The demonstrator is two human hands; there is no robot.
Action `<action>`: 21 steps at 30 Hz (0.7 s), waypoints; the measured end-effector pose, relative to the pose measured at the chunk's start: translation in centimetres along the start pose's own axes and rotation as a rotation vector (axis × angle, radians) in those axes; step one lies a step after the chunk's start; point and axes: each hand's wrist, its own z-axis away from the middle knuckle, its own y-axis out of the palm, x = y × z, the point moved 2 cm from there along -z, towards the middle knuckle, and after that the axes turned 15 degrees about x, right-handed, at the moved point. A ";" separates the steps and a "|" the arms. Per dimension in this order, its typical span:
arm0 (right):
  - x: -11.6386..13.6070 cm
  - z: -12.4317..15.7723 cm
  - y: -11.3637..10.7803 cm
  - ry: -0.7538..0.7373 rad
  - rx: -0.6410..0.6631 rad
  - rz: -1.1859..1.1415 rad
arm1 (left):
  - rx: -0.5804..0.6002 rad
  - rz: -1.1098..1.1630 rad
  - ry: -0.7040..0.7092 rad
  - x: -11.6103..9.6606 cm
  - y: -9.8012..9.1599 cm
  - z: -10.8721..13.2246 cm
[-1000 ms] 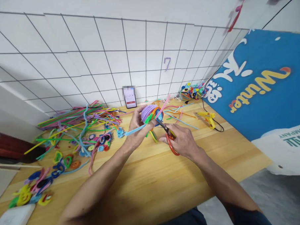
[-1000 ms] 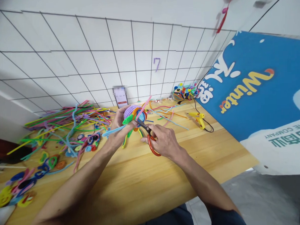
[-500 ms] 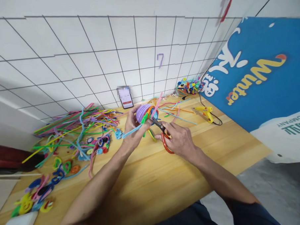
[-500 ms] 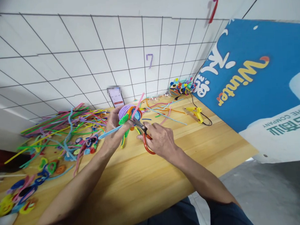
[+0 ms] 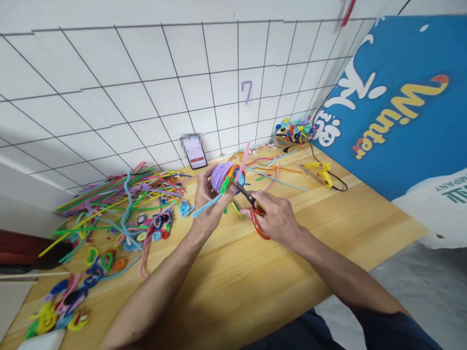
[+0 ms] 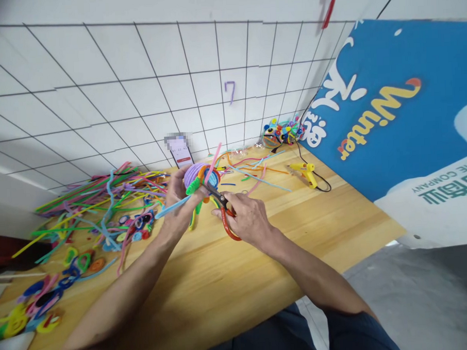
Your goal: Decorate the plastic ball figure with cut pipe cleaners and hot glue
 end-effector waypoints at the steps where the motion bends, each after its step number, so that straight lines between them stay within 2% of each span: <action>1: 0.0 0.0 0.1 -0.003 -0.006 -0.010 | -0.005 -0.005 0.003 0.1 0.0 0.0; 9: 0.2 0.0 1.0 0.006 -0.049 -0.053 | -0.056 -0.045 0.023 0.3 0.5 0.3; 21: -0.5 -0.1 1.7 0.002 -0.080 -0.119 | -0.043 -0.088 0.055 0.1 0.6 0.2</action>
